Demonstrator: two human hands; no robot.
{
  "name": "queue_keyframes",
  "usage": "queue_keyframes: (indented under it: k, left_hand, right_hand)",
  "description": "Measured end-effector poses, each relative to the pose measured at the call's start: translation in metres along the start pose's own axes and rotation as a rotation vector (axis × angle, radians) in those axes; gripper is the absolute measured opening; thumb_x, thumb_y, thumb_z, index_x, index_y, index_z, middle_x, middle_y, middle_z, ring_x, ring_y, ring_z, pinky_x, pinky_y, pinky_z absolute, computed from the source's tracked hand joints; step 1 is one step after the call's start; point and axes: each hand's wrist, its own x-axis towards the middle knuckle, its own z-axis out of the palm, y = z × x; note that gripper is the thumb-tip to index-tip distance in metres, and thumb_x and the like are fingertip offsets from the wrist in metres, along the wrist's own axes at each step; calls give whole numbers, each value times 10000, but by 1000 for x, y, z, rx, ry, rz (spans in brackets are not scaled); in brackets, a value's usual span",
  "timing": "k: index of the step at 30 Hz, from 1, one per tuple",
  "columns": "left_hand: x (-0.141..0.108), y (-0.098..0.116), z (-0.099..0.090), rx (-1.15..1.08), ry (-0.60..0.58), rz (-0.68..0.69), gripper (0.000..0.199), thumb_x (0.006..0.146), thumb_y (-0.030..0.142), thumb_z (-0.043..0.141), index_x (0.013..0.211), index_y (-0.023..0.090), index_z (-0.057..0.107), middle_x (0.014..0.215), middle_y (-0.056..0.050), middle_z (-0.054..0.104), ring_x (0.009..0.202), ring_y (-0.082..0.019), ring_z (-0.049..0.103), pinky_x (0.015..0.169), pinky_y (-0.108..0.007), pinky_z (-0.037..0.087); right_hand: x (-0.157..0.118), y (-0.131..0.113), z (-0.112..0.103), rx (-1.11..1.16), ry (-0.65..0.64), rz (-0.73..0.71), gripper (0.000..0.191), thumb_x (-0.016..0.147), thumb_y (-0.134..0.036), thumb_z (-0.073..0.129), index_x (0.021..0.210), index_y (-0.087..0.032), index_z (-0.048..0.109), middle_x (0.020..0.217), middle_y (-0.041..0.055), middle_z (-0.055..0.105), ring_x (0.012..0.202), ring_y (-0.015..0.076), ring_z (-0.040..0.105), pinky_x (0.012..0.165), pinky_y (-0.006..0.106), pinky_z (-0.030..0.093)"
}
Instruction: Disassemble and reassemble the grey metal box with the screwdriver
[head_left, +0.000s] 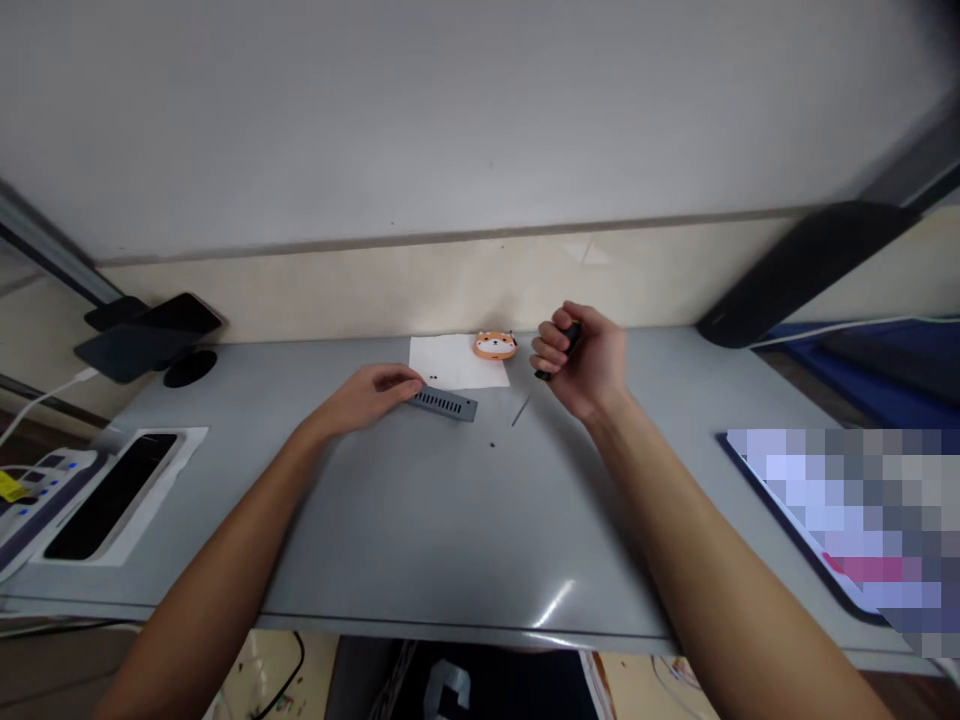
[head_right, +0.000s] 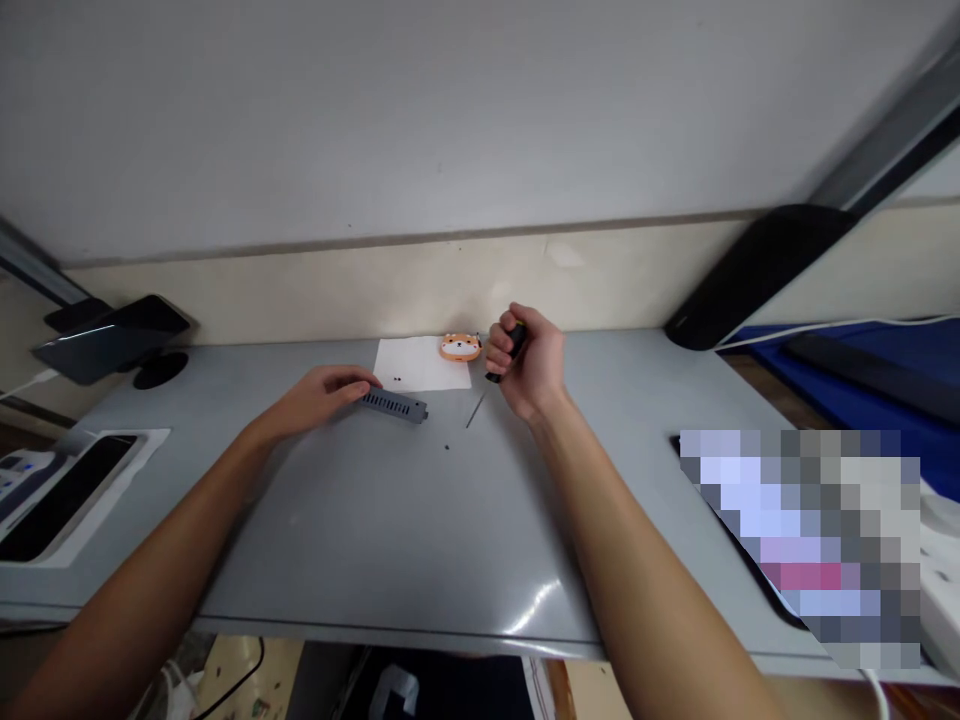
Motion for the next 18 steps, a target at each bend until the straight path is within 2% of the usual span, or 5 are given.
queue_keyframes:
  k: [5,9,13,18]
  left_hand:
    - [-2,4,3,80,-48,17,512,982,610,481,941,165,732,950,-41,719,867,-194,629,775,-278,474]
    - [-2,7,7,130,-88,39,529,1008,600,427,870,160,687,880,-29,678,809,-178,590,733,-271,438]
    - [-2,9,11,142,-91,60,482,1017,562,433,887,174,689,903,-25,684,821,-177,595,729,-270,425]
    - [-7,23,29,97,-70,85,427,1027,502,439,864,193,684,845,-6,673,754,-152,574,653,-259,393]
  right_hand:
    - [-4,24,14,-52,-101,148,295,840,-312,647,685,-207,420,567,-67,290,458,64,201,388,205,186]
    - [-7,25,17,-56,-103,140,299,853,-322,644,687,-205,425,571,-67,292,462,64,201,390,203,192]
    - [-4,12,11,-19,-72,5,294,841,-318,643,684,-212,418,572,-62,284,466,78,242,395,215,251]
    - [5,8,3,65,60,-300,187,815,-273,631,753,-224,461,665,-24,433,544,108,438,489,240,417]
